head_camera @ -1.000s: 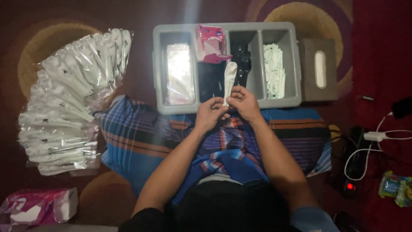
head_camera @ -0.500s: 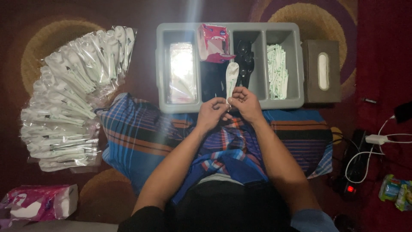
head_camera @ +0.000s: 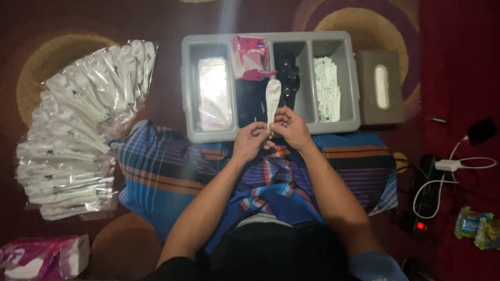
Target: Wrapping plastic forks and spoons in paper napkins and organizing them in a tray
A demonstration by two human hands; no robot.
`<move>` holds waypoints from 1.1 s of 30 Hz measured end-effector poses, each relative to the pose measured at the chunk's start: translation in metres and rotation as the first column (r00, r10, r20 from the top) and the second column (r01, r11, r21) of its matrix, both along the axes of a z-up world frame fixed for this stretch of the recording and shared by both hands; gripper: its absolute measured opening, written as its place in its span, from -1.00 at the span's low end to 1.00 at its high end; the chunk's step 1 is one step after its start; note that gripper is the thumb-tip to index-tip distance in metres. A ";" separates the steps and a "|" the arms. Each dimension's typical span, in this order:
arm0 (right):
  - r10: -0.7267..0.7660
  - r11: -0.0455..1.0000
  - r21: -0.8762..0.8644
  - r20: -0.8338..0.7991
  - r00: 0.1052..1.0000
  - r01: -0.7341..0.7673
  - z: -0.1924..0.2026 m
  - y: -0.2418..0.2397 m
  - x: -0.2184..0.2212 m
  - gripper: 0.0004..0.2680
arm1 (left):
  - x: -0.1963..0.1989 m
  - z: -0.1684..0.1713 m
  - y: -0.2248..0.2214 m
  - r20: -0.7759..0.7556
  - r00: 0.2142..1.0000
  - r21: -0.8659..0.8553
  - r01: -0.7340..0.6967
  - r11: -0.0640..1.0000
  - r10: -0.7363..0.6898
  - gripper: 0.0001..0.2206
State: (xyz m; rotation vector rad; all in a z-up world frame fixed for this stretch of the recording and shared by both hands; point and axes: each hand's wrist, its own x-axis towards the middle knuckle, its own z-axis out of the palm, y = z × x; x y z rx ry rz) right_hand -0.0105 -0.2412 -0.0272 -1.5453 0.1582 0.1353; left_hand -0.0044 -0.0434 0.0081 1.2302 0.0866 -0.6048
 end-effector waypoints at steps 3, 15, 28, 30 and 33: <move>-0.012 1.000 0.015 -0.022 1.000 0.013 0.008 0.004 -0.001 -0.68 | 0.001 -0.002 0.000 0.014 1.000 0.009 0.011 1.000 -0.012 -0.76; -0.019 0.993 -0.119 -0.090 0.996 0.008 0.032 0.012 -0.008 -0.78 | -0.001 -0.001 -0.001 0.019 1.000 0.021 -0.009 1.000 0.008 -0.77; -0.095 0.978 -0.195 -0.081 0.992 0.077 0.000 -0.005 -0.007 -0.81 | -0.006 -0.001 0.015 0.420 0.904 0.414 -0.115 0.903 -0.077 -0.80; -0.195 0.980 -0.072 -0.139 0.971 0.186 0.011 0.002 -0.009 -0.83 | 0.006 0.019 0.034 0.574 0.789 0.550 -0.176 0.816 -0.217 -0.77; -0.212 0.975 -0.103 -0.143 0.967 0.199 0.024 0.011 -0.007 -0.82 | 0.038 0.007 0.085 0.626 0.727 0.687 -0.342 0.641 -0.284 -0.80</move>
